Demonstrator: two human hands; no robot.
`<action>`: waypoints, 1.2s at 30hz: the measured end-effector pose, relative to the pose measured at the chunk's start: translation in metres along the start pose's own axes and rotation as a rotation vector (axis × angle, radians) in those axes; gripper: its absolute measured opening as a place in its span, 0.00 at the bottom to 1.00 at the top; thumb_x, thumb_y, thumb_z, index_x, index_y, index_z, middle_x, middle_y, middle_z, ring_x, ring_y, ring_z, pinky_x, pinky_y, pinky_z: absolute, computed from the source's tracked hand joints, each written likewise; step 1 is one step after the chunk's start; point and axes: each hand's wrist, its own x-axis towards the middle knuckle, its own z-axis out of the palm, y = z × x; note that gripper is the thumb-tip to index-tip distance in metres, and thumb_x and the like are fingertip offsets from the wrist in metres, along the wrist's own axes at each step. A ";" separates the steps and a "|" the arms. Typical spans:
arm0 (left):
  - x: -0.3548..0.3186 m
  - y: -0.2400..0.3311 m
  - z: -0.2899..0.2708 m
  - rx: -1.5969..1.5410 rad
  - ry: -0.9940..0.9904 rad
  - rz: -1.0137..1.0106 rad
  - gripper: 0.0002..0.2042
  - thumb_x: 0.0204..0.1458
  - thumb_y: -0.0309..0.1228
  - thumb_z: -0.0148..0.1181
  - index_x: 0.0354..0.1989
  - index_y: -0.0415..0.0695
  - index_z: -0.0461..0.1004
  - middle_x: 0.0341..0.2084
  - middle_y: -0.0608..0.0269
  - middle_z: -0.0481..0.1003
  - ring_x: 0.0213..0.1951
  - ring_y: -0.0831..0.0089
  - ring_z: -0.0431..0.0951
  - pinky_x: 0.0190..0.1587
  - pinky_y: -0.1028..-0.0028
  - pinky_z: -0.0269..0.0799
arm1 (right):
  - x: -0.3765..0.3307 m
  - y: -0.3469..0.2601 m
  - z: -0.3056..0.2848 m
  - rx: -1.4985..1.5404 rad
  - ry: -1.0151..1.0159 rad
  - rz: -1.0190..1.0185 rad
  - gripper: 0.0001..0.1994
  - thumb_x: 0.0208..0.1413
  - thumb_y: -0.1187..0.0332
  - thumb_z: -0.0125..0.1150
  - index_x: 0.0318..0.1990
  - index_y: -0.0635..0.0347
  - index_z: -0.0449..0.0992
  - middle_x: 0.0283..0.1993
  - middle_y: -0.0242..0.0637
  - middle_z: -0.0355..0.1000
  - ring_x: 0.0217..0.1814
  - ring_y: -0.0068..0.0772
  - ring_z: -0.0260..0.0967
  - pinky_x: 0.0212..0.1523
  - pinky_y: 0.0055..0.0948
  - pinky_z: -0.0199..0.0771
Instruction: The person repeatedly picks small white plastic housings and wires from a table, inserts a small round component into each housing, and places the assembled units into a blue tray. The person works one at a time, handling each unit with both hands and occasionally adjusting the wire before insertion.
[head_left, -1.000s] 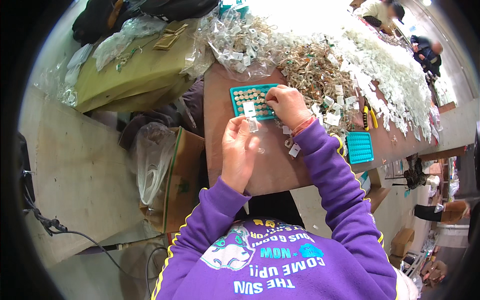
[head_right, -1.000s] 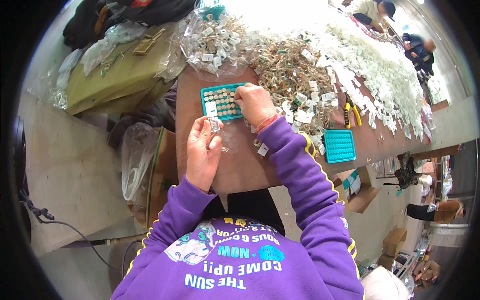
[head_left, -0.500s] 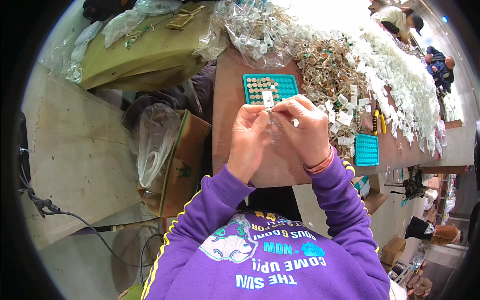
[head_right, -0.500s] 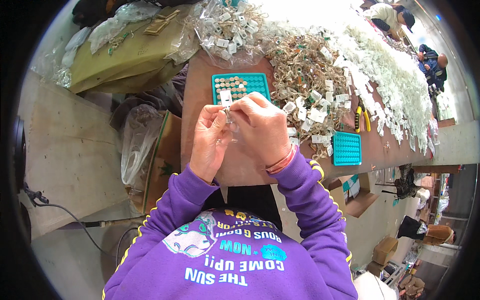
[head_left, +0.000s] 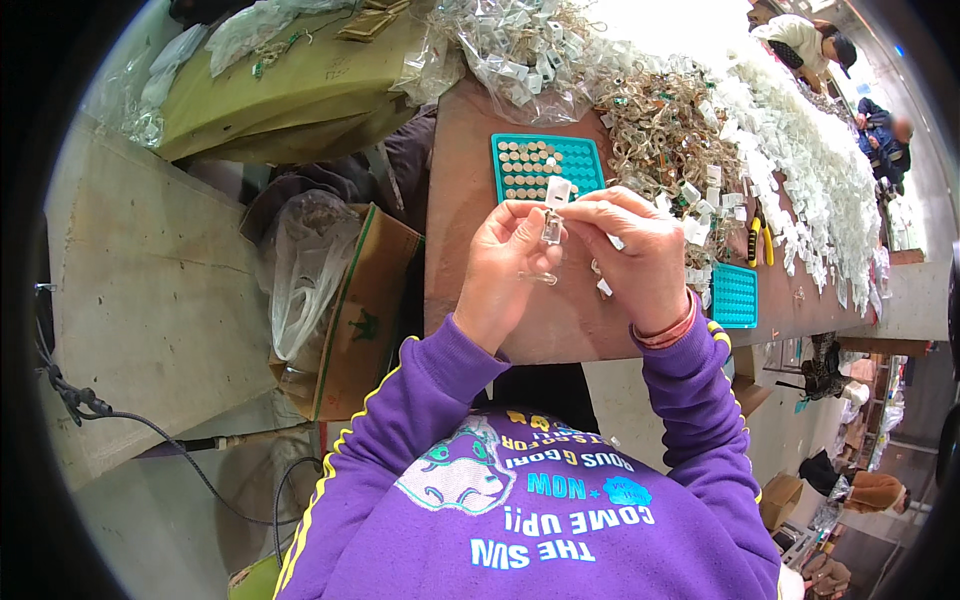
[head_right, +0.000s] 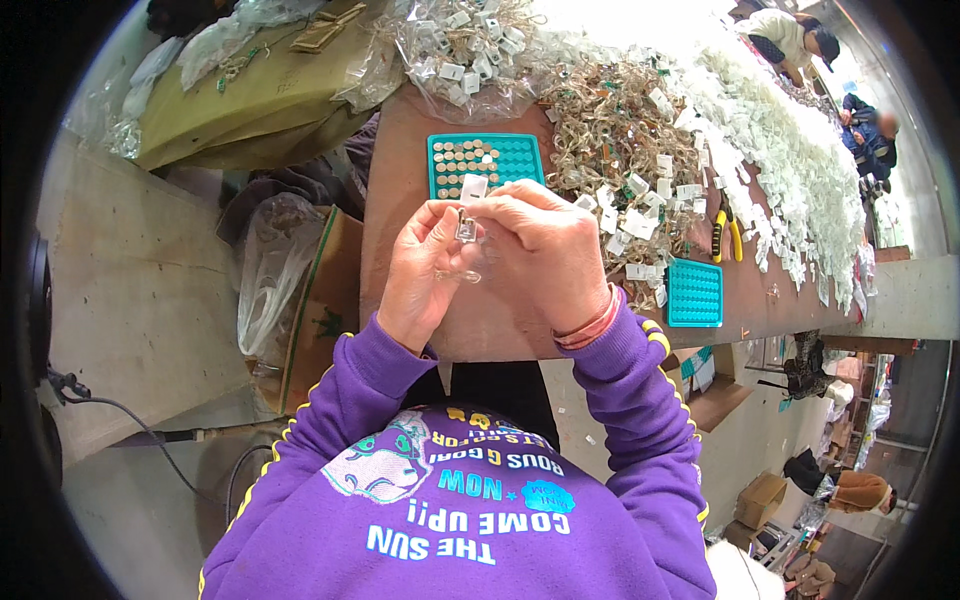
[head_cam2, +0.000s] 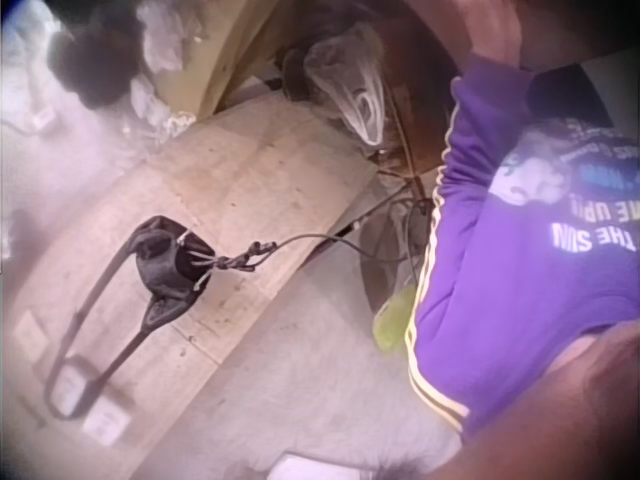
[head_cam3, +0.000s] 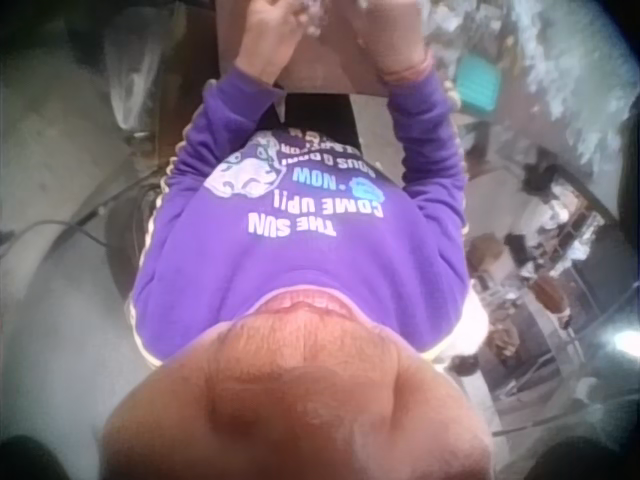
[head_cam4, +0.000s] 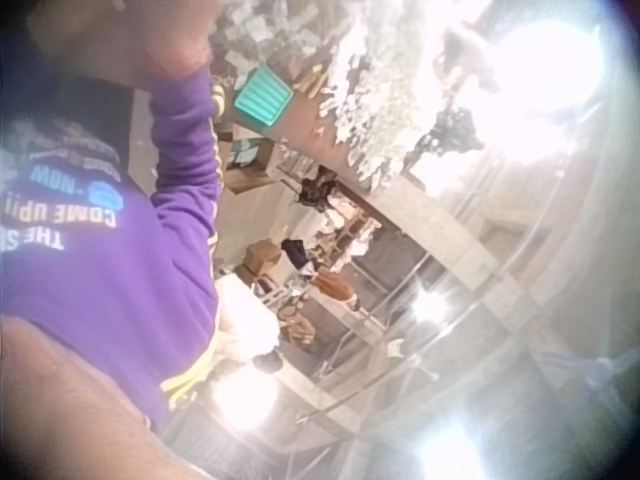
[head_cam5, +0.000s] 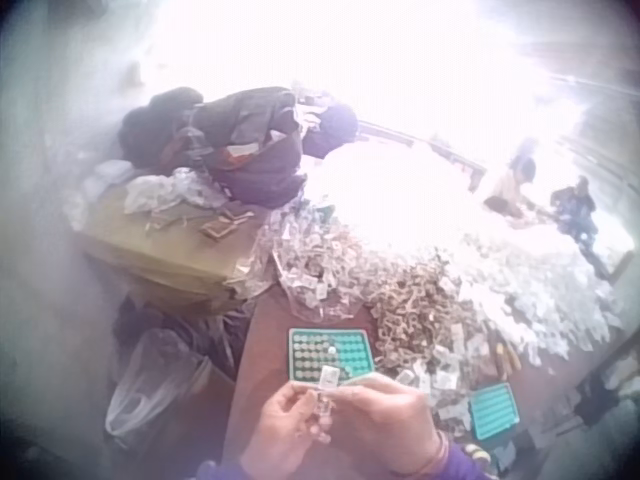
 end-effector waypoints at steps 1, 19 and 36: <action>0.000 -0.001 0.000 -0.003 0.009 -0.004 0.08 0.61 0.32 0.57 0.41 0.41 0.69 0.33 0.64 0.74 0.28 0.80 0.73 0.30 0.81 0.71 | 0.001 0.001 0.000 0.015 0.045 0.001 0.09 0.44 0.79 0.66 0.36 0.62 0.82 0.32 0.38 0.77 0.32 0.30 0.76 0.33 0.26 0.76; 0.003 -0.002 -0.008 -0.141 -0.011 0.015 0.10 0.61 0.32 0.57 0.46 0.42 0.68 0.35 0.60 0.75 0.33 0.76 0.77 0.37 0.82 0.75 | 0.005 0.065 0.016 -0.409 0.071 0.089 0.08 0.51 0.71 0.63 0.39 0.56 0.80 0.35 0.38 0.75 0.39 0.41 0.74 0.40 0.35 0.74; 0.002 0.000 -0.006 0.009 -0.036 -0.017 0.09 0.60 0.31 0.57 0.45 0.41 0.70 0.37 0.58 0.76 0.35 0.76 0.78 0.38 0.81 0.77 | -0.001 0.022 0.009 0.053 0.090 0.100 0.06 0.45 0.76 0.67 0.33 0.58 0.80 0.30 0.36 0.76 0.30 0.32 0.76 0.30 0.26 0.75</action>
